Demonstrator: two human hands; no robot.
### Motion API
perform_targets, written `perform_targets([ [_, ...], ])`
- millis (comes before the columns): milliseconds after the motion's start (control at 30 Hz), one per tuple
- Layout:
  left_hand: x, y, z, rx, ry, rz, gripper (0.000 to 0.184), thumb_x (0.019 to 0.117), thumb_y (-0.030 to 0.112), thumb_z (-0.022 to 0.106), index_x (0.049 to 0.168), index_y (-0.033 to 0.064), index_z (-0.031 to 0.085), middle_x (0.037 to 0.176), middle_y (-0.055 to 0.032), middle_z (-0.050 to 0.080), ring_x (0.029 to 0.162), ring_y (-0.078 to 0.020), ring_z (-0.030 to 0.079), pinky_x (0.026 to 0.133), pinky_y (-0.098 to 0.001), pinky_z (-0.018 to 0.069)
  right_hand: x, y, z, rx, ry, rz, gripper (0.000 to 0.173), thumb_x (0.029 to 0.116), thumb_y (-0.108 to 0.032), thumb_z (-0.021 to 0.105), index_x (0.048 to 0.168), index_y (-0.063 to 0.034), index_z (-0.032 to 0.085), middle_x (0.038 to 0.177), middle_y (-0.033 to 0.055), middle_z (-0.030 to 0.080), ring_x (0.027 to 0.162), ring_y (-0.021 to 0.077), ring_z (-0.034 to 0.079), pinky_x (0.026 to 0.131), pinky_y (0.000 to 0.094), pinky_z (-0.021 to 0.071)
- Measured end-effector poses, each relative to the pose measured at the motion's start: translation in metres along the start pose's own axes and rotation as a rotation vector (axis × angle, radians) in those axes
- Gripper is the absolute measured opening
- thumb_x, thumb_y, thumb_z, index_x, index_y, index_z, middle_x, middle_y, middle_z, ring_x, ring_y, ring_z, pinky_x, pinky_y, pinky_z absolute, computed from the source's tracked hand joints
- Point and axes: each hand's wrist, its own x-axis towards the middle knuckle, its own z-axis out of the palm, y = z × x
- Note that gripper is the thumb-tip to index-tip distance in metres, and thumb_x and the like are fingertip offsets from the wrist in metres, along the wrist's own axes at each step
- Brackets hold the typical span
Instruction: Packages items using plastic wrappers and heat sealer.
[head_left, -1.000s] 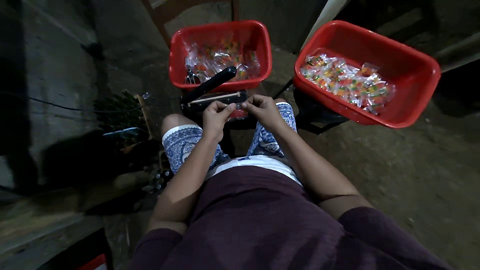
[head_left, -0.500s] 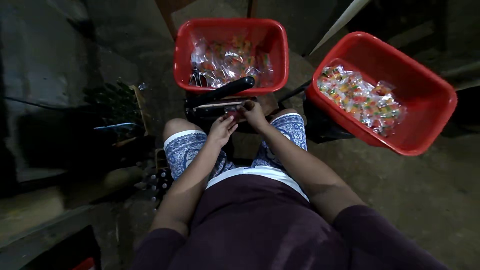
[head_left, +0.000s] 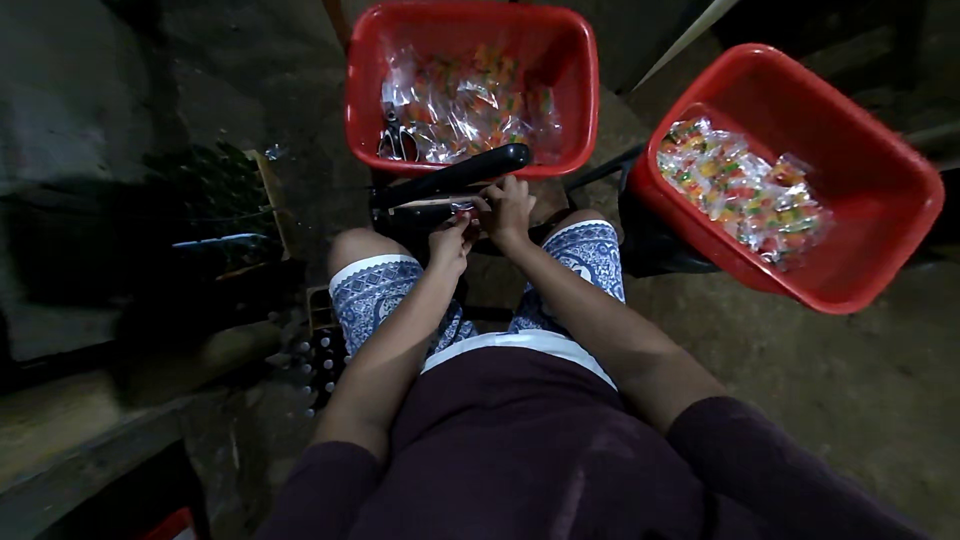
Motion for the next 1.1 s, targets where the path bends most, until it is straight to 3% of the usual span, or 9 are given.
perform_targets([
  [233, 0.001, 0.002, 0.001, 0.017, 0.029, -0.031, 0.029, 0.1015, 0.011, 0.063, 0.127, -0.0022, 0.057, 0.11, -0.0126, 0.065, 0.092, -0.0167, 0.065, 0.083, -0.0307, 0.0555, 0.008, 0.004, -0.005, -0.122, -0.048, -0.032, 0.029, 0.0983, -0.033, 0.064, 0.105, -0.0064, 0.075, 0.118, 0.018, 0.066, 0.118, 0.0409, 0.057, 0.091, 0.0616, 0.0438],
  [433, -0.002, 0.001, 0.005, -0.004, 0.034, -0.039, 0.028, 0.102, 0.011, 0.062, 0.127, -0.0017, 0.057, 0.11, -0.0121, 0.064, 0.091, -0.0155, 0.065, 0.082, -0.0292, 0.0555, 0.009, 0.005, -0.009, -0.144, -0.062, -0.02, 0.028, 0.0968, -0.033, 0.067, 0.105, -0.0069, 0.075, 0.117, 0.0168, 0.067, 0.117, 0.0402, 0.058, 0.091, 0.061, 0.0432],
  [600, -0.005, 0.002, 0.006, -0.014, 0.049, -0.043, 0.027, 0.1012, 0.01, 0.063, 0.125, -0.0023, 0.058, 0.109, -0.0122, 0.066, 0.091, -0.0153, 0.067, 0.081, -0.028, 0.0569, 0.02, 0.006, -0.043, -0.076, -0.039, 0.086, 0.033, 0.1018, -0.026, 0.059, 0.124, -0.0035, 0.069, 0.128, 0.0204, 0.066, 0.126, 0.0422, 0.056, 0.099, 0.0673, 0.0389],
  [667, -0.004, 0.002, 0.006, -0.032, 0.046, -0.036, 0.027, 0.1009, 0.009, 0.063, 0.124, -0.003, 0.058, 0.106, -0.012, 0.066, 0.088, -0.0152, 0.067, 0.08, -0.0281, 0.0574, 0.029, -0.001, -0.075, 0.077, 0.074, 0.106, 0.033, 0.1034, -0.02, 0.052, 0.125, 0.0009, 0.065, 0.124, 0.0216, 0.066, 0.122, 0.038, 0.058, 0.102, 0.0614, 0.0398],
  [733, -0.004, 0.001, 0.006, -0.035, 0.038, -0.012, 0.025, 0.1015, 0.008, 0.062, 0.123, -0.0044, 0.058, 0.103, -0.0122, 0.066, 0.084, -0.0156, 0.067, 0.078, -0.0288, 0.0583, 0.037, -0.01, -0.1, 0.258, 0.16, -0.043, 0.032, 0.1057, -0.018, 0.045, 0.124, 0.0023, 0.063, 0.118, 0.019, 0.066, 0.111, 0.0277, 0.064, 0.098, 0.0472, 0.049],
  [800, -0.005, 0.001, 0.008, -0.041, 0.047, 0.0, 0.023, 0.1014, 0.007, 0.061, 0.121, -0.0048, 0.059, 0.099, -0.0117, 0.066, 0.081, -0.0154, 0.067, 0.076, -0.0284, 0.059, 0.043, -0.03, -0.118, 0.296, 0.054, -0.228, 0.037, 0.1088, -0.023, 0.042, 0.127, -0.0005, 0.065, 0.124, 0.017, 0.066, 0.112, 0.0232, 0.065, 0.099, 0.0426, 0.0512],
  [867, -0.004, 0.0, 0.009, -0.052, 0.061, -0.003, 0.021, 0.1012, 0.007, 0.062, 0.118, -0.004, 0.06, 0.095, -0.0106, 0.066, 0.077, -0.0147, 0.067, 0.074, -0.0284, 0.0597, 0.046, -0.049, -0.123, 0.092, -0.187, -0.295, 0.045, 0.1102, -0.036, 0.041, 0.133, -0.0073, 0.066, 0.133, 0.0154, 0.064, 0.125, 0.0284, 0.061, 0.108, 0.0543, 0.0437],
  [933, -0.002, 0.0, 0.008, -0.032, 0.061, 0.0, 0.02, 0.1014, 0.008, 0.061, 0.117, -0.0041, 0.061, 0.097, -0.011, 0.067, 0.08, -0.0155, 0.067, 0.074, -0.0294, 0.0594, 0.05, -0.048, -0.105, -0.133, -0.328, -0.292, 0.051, 0.1097, -0.045, 0.038, 0.13, -0.0108, 0.07, 0.139, 0.0132, 0.063, 0.131, 0.0327, 0.057, 0.109, 0.0635, 0.0367],
  [1100, -0.001, 0.0, 0.006, -0.013, 0.048, -0.009, 0.029, 0.1002, 0.007, 0.062, 0.126, -0.0046, 0.056, 0.113, -0.0145, 0.066, 0.092, -0.0171, 0.068, 0.08, -0.0292, 0.0584, 0.048, -0.005, -0.058, -0.214, -0.308, -0.287, 0.047, 0.1115, -0.033, 0.034, 0.134, -0.007, 0.067, 0.145, 0.013, 0.06, 0.14, 0.0317, 0.051, 0.117, 0.0595, 0.0306],
])
